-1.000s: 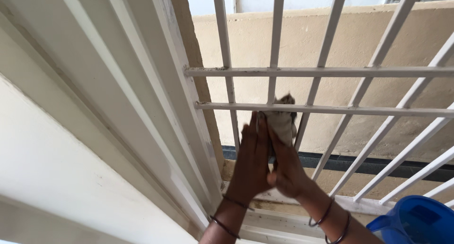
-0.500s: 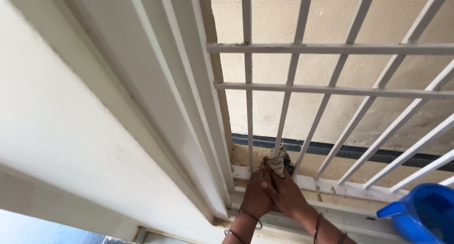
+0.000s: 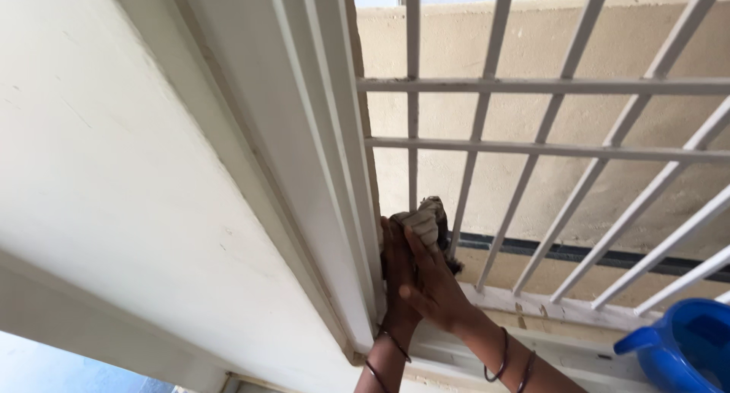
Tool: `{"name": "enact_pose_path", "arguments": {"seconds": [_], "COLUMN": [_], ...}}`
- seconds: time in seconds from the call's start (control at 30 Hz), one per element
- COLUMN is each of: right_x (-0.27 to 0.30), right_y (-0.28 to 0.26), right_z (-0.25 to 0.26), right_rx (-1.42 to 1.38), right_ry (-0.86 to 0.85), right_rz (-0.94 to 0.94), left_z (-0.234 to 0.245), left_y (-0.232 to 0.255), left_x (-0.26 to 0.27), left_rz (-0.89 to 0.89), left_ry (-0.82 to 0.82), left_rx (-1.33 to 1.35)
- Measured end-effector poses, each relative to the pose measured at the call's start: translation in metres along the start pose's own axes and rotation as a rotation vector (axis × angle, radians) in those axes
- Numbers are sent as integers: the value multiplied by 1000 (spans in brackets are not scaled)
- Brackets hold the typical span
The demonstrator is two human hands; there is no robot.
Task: The person wipes a white metal window grille with a cloth. They repeatedly dip the cloth into a blue water pitcher to wet it and continue cleaning the bars and frame of the grille.
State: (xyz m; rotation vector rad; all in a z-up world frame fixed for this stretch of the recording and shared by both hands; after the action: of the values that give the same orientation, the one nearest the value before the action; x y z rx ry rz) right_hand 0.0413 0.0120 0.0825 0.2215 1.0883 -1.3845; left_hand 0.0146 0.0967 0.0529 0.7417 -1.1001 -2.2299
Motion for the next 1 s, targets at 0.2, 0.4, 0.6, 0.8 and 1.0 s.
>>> {"name": "enact_pose_path", "arguments": {"seconds": [0.2, 0.4, 0.6, 0.8, 1.0], "right_x": [-45, -67, -9, 49, 0], "right_y": [17, 12, 44, 71, 72], "right_z": [37, 39, -2, -26, 9], "right_rx": [-105, -257, -322, -311, -28], "right_ry": [316, 327, 150, 47, 209], "right_rz": [136, 52, -90, -476, -316], "left_z": [22, 26, -1, -29, 7], "left_y": [64, 74, 21, -35, 12], "left_x": [-41, -56, -19, 14, -18], "left_rz": [-320, -175, -164, 173, -143], "left_ry": [84, -27, -104, -267, 148], "left_rx": [446, 493, 418, 251, 13]}}
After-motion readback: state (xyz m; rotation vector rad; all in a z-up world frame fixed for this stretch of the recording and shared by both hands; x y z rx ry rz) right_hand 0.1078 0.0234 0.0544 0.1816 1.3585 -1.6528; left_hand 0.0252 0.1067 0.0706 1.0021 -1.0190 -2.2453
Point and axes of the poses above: each hand's wrist, its own x-axis away from the middle knuckle, its own z-axis out of the back of the hand, y = z × x, the point moved 6 cm from there along -x, towards the middle knuckle, and after that the axes turned 15 degrees about z, right-handed, at the moved point
